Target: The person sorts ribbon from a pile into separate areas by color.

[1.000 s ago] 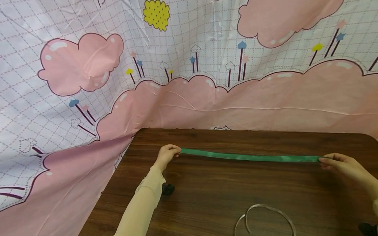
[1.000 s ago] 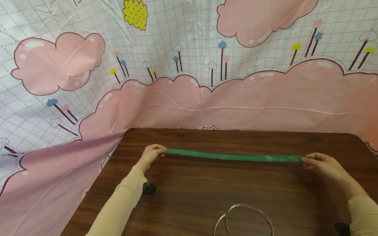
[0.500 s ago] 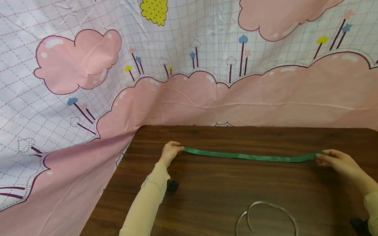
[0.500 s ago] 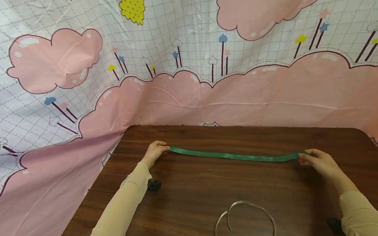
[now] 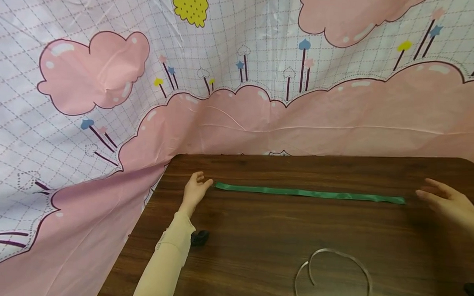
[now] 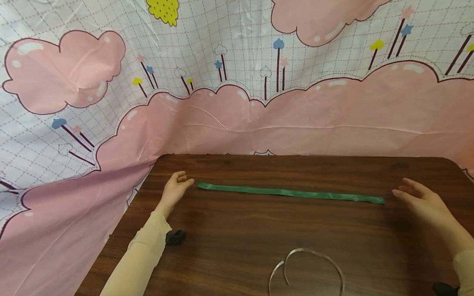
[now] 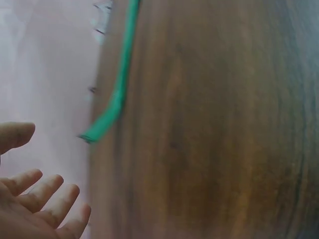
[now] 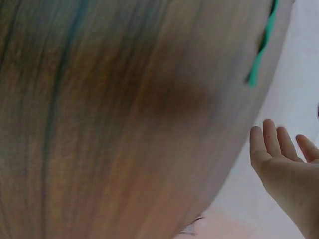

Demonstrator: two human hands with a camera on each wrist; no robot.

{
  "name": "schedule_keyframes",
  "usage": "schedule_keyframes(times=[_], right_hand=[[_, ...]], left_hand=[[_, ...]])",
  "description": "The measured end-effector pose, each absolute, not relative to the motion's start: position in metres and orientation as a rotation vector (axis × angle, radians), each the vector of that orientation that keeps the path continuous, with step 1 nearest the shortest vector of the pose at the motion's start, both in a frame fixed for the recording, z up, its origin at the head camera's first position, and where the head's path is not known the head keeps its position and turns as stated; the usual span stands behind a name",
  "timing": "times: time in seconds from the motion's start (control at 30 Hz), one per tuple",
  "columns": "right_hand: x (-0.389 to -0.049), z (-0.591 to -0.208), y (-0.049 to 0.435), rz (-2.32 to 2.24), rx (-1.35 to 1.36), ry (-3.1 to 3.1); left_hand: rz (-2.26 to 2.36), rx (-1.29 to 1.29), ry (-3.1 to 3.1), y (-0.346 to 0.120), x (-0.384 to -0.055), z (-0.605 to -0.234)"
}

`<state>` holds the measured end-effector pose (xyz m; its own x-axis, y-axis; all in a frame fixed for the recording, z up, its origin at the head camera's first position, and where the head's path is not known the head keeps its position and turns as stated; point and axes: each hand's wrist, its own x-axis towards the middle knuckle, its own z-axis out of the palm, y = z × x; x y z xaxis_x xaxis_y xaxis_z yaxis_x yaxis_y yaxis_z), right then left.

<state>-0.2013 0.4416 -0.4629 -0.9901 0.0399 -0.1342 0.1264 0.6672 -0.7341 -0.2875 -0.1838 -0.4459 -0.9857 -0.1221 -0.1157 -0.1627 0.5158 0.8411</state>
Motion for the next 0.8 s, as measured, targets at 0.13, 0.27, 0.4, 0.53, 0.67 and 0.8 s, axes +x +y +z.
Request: schedule_keyframes(times=[0.13,0.27,0.4,0.53,0.67,0.8], right_hand=[[-0.197,-0.436,0.417,-1.209,0.111,2.75],[-0.194,-0.416,0.388,-1.238,0.011,2.751],[-0.189,-0.405,0.364,-1.248,-0.103,2.776],[-0.182,-0.4,0.344,-1.285,-0.236,2.786],[-0.171,-0.395,0.323,-1.305,-0.32,2.796],[-0.157,-0.391,0.302,-1.329,-0.39,2.782]], left_hand=[[1.468,-0.116,2.78,-0.18,-0.278,-0.427],[1.441,0.027,2.843,-0.167,-0.266,-0.41],[1.431,0.173,2.863,-0.148,-0.252,-0.395],[1.442,0.303,2.832,-0.131,-0.235,-0.386],[1.462,0.414,2.8,-0.119,-0.218,-0.38],[1.457,0.507,2.777,-0.11,-0.201,-0.382]])
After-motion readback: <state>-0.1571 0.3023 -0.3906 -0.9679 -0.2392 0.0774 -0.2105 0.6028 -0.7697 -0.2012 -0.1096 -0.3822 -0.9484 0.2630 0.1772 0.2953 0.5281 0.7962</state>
